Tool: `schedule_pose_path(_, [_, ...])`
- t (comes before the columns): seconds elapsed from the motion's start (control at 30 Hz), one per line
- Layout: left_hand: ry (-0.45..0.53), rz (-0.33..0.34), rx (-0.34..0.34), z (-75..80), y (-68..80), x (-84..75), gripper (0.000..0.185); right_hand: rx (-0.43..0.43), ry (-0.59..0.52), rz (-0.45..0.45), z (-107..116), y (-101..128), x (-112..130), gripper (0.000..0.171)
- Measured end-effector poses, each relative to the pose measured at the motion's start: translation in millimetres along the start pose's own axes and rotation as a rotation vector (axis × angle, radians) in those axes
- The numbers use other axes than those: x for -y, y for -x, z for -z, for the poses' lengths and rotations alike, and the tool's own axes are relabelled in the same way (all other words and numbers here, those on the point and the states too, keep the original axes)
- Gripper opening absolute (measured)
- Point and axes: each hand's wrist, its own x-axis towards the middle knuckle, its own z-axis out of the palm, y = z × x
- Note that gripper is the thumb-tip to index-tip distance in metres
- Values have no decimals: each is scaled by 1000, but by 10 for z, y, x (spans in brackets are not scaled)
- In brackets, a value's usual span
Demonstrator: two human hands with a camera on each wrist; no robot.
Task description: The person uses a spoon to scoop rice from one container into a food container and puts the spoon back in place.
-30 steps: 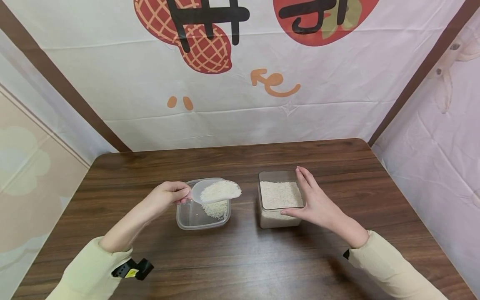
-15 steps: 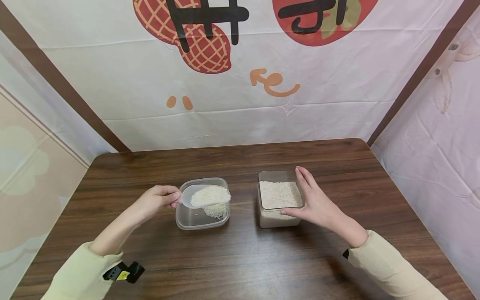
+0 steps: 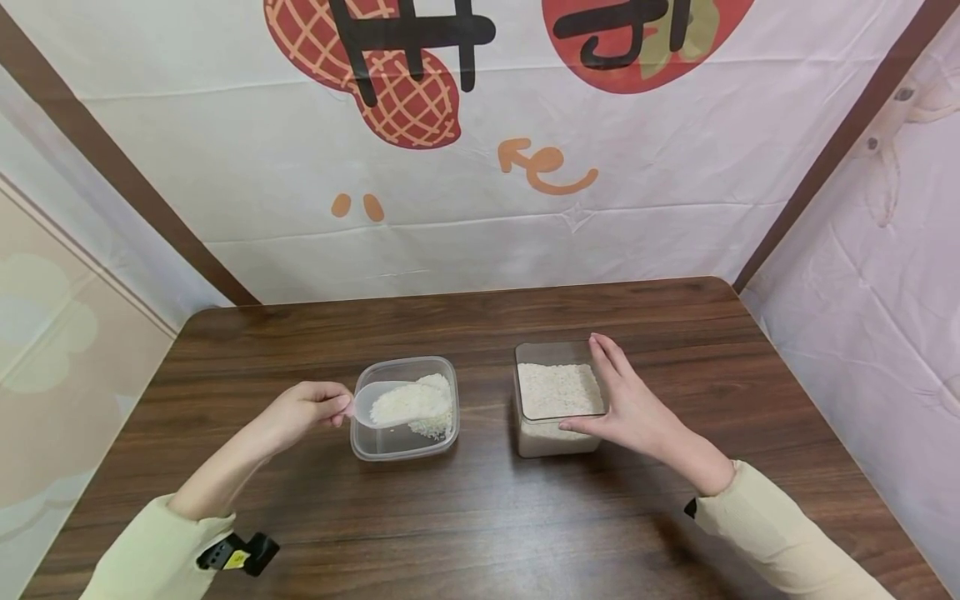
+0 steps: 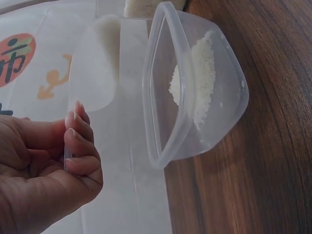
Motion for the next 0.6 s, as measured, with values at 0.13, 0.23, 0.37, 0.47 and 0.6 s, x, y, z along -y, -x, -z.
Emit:
schedule_pose_path(0.13, [-25, 4, -2, -6, 11, 17, 21, 0, -1, 0, -2, 7, -3, 115])
schedule_pose_path(0.23, [-44, 7, 5, -9, 17, 24, 21, -2, -3, 2, -3, 8, -4, 115])
schedule_pose_path(0.37, [-67, 10, 16, -13, 25, 27, 21, -3, -5, 6, -5, 2, -8, 115])
schedule_pose_path(0.47, [-89, 17, 18, -21, 30, 30, 21, 0, -6, 5, -5, 3, -8, 115])
schedule_pose_path(0.6, [-131, 21, 10, -35, 21, 52, 20, 0, -7, 1, -4, 7, -5, 115])
